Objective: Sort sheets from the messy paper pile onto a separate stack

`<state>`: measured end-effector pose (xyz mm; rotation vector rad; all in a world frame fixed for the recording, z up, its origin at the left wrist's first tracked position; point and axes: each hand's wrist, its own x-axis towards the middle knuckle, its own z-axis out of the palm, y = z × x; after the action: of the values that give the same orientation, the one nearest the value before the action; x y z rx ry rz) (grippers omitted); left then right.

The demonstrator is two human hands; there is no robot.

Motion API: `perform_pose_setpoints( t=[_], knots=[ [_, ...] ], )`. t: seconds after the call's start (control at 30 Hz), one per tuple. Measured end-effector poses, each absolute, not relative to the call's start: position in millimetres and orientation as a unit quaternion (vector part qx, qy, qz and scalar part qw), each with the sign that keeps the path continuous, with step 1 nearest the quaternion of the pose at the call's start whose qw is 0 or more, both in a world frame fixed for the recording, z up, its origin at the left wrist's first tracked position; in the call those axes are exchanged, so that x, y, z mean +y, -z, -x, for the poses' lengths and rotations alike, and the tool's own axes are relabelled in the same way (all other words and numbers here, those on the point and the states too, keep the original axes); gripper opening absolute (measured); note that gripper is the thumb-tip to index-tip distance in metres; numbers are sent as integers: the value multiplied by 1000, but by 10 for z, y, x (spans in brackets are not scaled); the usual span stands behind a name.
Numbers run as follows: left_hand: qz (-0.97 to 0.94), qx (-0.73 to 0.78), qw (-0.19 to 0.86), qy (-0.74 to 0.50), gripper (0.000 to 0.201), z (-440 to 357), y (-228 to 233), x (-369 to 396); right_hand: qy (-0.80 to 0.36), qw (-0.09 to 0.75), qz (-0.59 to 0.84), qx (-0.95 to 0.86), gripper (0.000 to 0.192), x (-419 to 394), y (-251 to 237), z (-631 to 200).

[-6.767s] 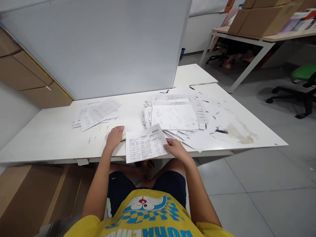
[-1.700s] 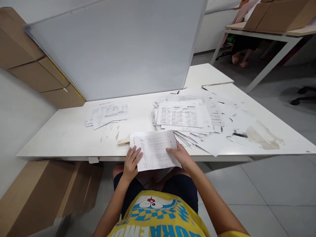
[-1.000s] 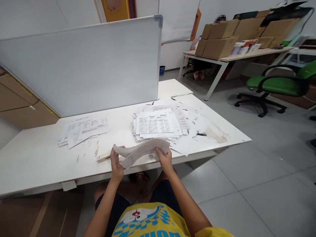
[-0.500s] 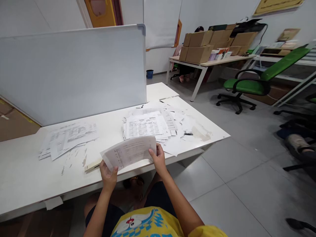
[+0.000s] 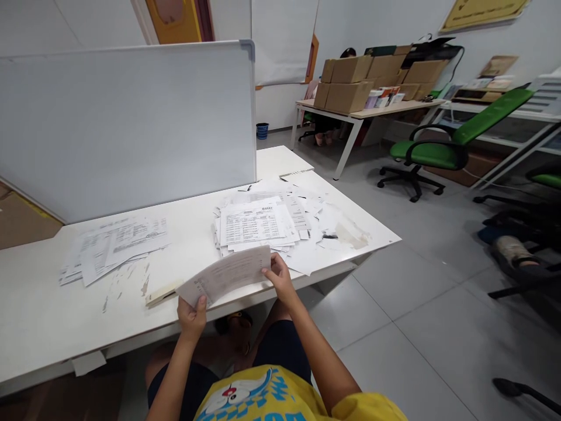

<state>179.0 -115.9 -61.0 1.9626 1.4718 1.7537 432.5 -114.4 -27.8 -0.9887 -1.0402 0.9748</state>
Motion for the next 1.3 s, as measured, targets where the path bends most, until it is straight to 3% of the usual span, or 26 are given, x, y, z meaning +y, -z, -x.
perform_pose_setpoints(
  t=[0.3,0.6,0.8,0.93,1.3],
  knots=[
    [-649,489,42,-582,35,-1781,593,-1153,-447,616,458,-459,39,-1164,225,-4282],
    [-617,584,120,-514,34,-1787,265,-1181,-456,517,509,-516,33,-1236,102,-4463],
    [-701,607,-17,-374,41,-1546,-37,-972,-536,464,509,-488,36,-1278,14,-4456],
    [-752,596,-26,-280,36,-1395,46,-842,-564,446,507,-475,32,-1271,18,-4378],
    [-798,534,-62,-274,43,-1290,143,-821,-597,446,498,-445,30,-1279,96,-4268]
  ],
)
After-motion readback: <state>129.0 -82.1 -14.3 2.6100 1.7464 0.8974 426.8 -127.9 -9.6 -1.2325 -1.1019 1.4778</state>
